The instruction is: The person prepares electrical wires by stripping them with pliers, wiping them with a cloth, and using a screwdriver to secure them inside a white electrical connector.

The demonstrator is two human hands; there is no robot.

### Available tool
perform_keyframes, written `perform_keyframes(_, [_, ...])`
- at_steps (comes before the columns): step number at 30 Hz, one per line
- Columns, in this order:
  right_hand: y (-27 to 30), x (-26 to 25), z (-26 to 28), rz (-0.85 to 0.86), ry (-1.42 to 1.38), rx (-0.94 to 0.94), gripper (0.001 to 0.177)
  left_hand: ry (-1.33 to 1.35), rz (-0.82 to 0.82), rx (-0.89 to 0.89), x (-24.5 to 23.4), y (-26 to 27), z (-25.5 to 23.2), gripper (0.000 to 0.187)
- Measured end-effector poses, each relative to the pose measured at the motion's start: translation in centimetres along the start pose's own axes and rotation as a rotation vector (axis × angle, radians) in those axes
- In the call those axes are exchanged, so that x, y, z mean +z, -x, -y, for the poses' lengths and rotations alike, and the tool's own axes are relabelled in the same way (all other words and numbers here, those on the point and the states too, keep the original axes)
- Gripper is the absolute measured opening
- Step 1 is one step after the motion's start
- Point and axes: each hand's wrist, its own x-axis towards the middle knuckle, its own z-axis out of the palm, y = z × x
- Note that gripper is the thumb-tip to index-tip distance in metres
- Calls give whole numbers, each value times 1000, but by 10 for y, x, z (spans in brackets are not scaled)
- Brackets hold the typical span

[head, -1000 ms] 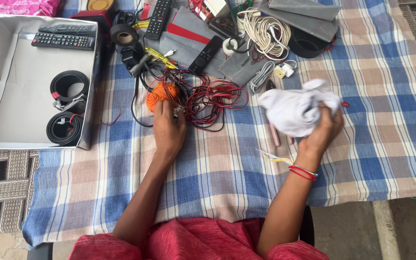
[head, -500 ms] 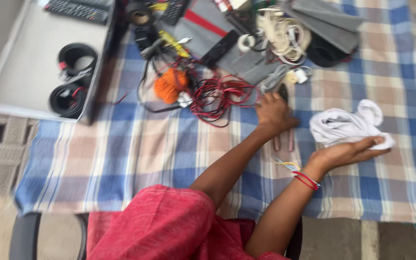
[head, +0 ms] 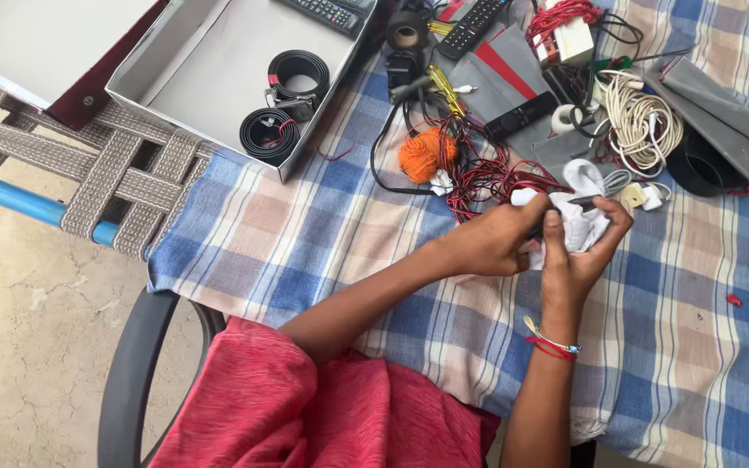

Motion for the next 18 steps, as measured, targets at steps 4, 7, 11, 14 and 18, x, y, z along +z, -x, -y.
perform_keyframes(4, [-8,35,-10,-98,-332,275,49,320,-5,-436,-18,40,9,61])
perform_keyframes(7, [-10,42,-34,-136,-326,416,35,742,55,-458,-30,72,38,35])
perform_keyframes(11, [-13,30,-57,-276,-428,601,43,1308,234,-546,-24,85,39,47])
perform_keyframes(14, [-26,1,-53,-477,-503,647,51,1438,271,-687,-29,78,29,49])
perform_keyframes(18, [-24,-24,-36,-444,-441,290,59,1366,324,-763,-32,76,26,51])
